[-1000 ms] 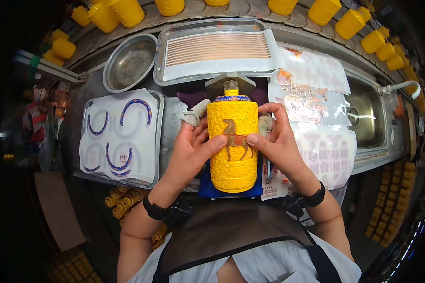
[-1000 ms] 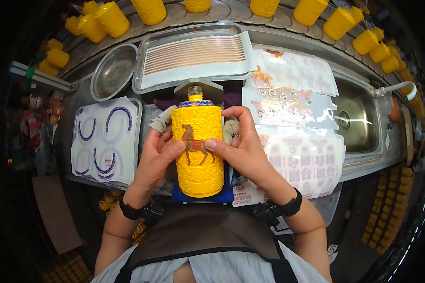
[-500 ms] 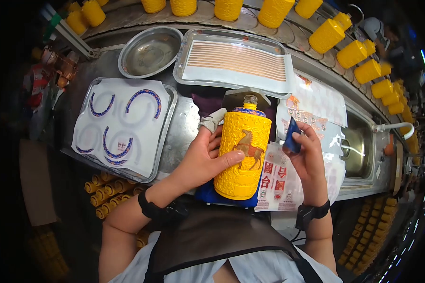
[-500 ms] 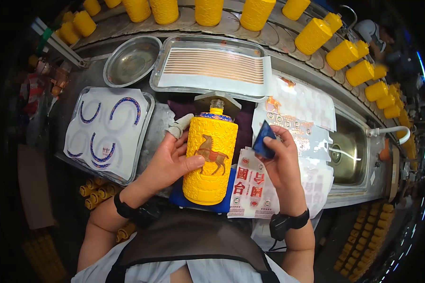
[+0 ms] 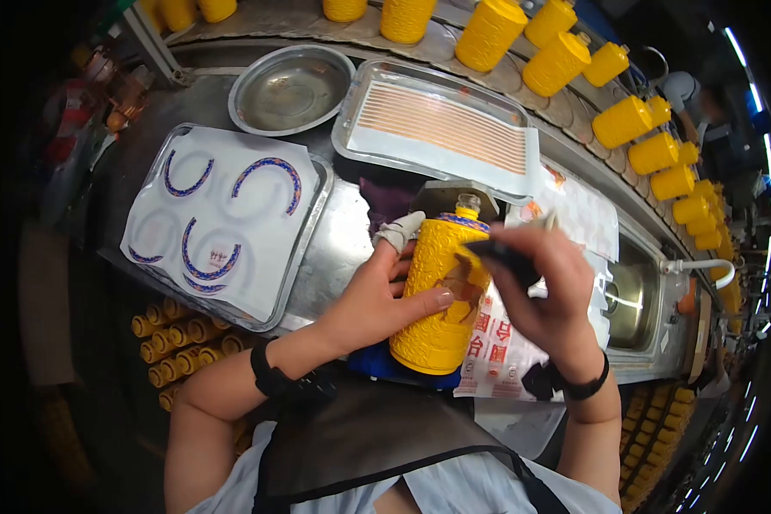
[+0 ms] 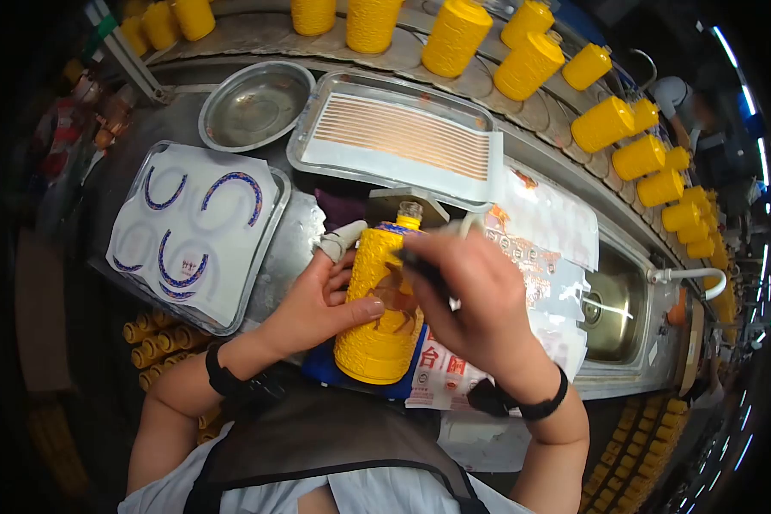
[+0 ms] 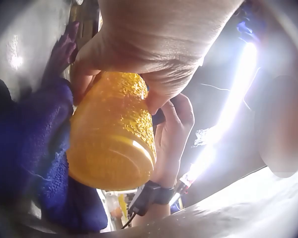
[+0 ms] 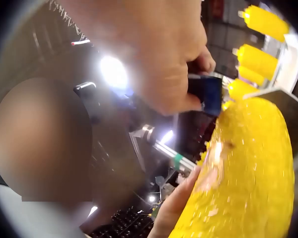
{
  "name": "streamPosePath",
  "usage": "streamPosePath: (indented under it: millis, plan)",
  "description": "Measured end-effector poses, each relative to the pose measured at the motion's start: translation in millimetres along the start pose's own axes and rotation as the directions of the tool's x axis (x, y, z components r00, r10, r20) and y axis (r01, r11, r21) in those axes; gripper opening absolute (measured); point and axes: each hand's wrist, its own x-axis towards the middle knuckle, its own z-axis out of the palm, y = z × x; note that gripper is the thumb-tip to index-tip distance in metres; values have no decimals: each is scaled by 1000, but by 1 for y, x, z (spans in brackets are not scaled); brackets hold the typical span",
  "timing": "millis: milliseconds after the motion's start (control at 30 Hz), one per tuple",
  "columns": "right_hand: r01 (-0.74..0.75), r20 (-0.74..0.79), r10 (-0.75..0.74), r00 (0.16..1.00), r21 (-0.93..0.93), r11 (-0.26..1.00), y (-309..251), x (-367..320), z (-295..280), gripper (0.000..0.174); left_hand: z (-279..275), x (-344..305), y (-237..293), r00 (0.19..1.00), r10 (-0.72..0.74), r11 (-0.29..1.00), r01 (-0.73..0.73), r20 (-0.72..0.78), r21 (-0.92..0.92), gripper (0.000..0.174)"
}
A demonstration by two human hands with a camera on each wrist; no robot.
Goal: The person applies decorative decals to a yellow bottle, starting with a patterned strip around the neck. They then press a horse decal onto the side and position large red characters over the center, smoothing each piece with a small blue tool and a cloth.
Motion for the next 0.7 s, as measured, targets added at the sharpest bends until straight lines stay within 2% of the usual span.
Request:
streamPosePath:
  millis: [33,67,167,200,233,300,333,367,433,467,533,567,633,700]
  plan:
    - [37,67,-40,997,39,999,-4,-6,0,31,-1,0,0,1000,17,1000,-17,-5,-1,96]
    - [-20,49,16,999,79,997,-6,-11,6,32,-2,1,-1,1000,29,1000,-29,-7,-1,96]
    - [-98,-150,84,985,-95,991,5,-12,6,33,0,1,1,1000,1,1000,-1,-8,20,96]
    - [-91,-111,79,991,-112,990,-4,-11,0,32,-1,2,3,1000,-7,1000,7,-5,26,96]
    - [-26,-85,27,996,16,1000,-9,-11,2,31,-2,2,4,1000,-16,999,17,-4,31,96]
    - [-54,14,53,998,43,998,-13,-11,8,30,-3,3,4,1000,-7,1000,7,0,23,96]
    - [-72,-85,69,994,-37,997,-6,-12,11,31,-3,3,2,1000,-6,1000,6,5,16,96]
    - [-194,-151,198,969,37,980,-7,-13,13,30,-3,3,1,1000,-14,1000,14,15,11,98]
    - [-3,-127,-15,992,-146,989,-5,-18,5,31,-7,4,-3,1000,-11,1000,11,17,4,100]
    - [76,-63,-85,994,-127,989,-8,-24,7,30,-10,3,-7,999,18,1000,-19,32,19,91]
    - [232,25,-231,973,-129,964,-16,-40,14,31,-15,4,-8,998,25,993,-18,64,-117,80]
    - [260,76,-254,964,-76,963,-25,-49,16,30,-17,5,-9,996,34,983,-19,79,-183,75]
    - [249,135,-248,959,13,969,-38,-55,14,31,-19,5,-15,995,68,986,-56,73,-157,65]
    - [116,-9,-116,993,11,993,-32,-49,17,32,-16,1,-15,995,59,987,-46,79,-154,60]
